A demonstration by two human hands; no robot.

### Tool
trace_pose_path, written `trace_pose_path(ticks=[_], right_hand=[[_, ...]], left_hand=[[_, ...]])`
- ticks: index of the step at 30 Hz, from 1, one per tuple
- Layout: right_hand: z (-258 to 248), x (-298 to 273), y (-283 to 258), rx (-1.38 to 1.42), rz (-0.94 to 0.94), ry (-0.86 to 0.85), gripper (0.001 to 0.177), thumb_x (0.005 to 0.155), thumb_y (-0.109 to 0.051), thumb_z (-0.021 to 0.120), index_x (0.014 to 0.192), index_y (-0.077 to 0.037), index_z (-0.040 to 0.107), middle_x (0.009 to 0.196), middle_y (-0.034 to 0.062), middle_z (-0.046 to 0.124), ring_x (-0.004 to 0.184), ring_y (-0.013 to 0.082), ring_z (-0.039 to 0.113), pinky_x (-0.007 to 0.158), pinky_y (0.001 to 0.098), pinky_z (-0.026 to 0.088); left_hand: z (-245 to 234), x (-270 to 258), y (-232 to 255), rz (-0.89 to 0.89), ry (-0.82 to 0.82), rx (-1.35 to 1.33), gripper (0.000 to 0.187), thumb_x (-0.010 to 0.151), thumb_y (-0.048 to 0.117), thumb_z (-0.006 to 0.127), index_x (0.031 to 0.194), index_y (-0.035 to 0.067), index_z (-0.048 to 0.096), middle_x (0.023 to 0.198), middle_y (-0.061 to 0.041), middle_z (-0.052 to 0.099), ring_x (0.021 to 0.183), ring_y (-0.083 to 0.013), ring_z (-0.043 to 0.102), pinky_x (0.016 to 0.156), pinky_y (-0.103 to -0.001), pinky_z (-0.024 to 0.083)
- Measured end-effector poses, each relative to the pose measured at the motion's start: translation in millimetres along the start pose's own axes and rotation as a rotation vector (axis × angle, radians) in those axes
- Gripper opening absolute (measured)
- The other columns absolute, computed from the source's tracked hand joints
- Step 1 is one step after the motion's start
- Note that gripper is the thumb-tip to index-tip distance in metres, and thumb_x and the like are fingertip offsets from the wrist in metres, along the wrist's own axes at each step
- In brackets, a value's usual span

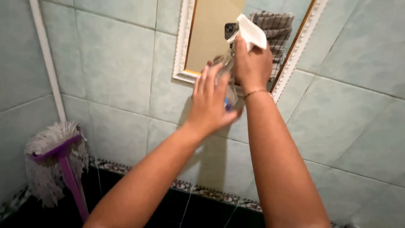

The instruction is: Spray and wipe a bathroom mirror using a cleaning solution and a cloth.

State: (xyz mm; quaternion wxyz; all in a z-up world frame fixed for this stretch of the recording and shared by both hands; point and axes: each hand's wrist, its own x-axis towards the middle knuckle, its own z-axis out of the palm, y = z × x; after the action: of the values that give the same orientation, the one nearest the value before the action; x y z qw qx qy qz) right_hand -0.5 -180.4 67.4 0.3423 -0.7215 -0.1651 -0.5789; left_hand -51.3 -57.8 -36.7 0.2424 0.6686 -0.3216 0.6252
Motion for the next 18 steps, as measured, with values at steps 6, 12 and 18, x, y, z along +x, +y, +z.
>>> trace_pose_path(ticks=[6, 12, 18], right_hand=[[12, -1, 6, -0.108, 0.037, 0.05, 0.064, 0.084, -0.054, 0.074, 0.101, 0.006, 0.063, 0.098, 0.0282, 0.07, 0.092, 0.0479, 0.067, 0.08, 0.0529, 0.051], [-21, -8, 3, -0.34, -0.173, -0.294, 0.048, 0.099, -0.051, 0.069, 0.11, -0.004, 0.064, 0.118, 0.025, 0.061, 0.112, 0.0434, 0.059, 0.096, 0.0528, 0.049], [-4, -9, 28, -0.17, -0.499, 0.04, 0.06, 0.103, -0.02, 0.067, 0.152, 0.0, 0.039, 0.148, 0.0276, 0.042, 0.13, 0.0451, 0.052, 0.106, 0.0465, 0.05]], left_hand=[[52, 54, -44, -0.328, -0.004, 0.109, 0.065, 0.088, 0.013, 0.072, 0.145, 0.006, 0.043, 0.129, -0.018, 0.064, 0.12, -0.0404, 0.063, 0.1, -0.051, 0.052], [1, 76, -110, -0.491, -0.259, -0.634, 0.056, 0.07, 0.012, 0.08, 0.122, 0.001, 0.062, 0.102, -0.011, 0.074, 0.092, -0.0235, 0.073, 0.08, -0.039, 0.061], [-33, 57, -174, -0.548, -0.441, -1.527, 0.066, 0.079, 0.005, 0.073, 0.14, -0.008, 0.053, 0.133, -0.017, 0.065, 0.122, -0.025, 0.064, 0.109, -0.044, 0.053]])
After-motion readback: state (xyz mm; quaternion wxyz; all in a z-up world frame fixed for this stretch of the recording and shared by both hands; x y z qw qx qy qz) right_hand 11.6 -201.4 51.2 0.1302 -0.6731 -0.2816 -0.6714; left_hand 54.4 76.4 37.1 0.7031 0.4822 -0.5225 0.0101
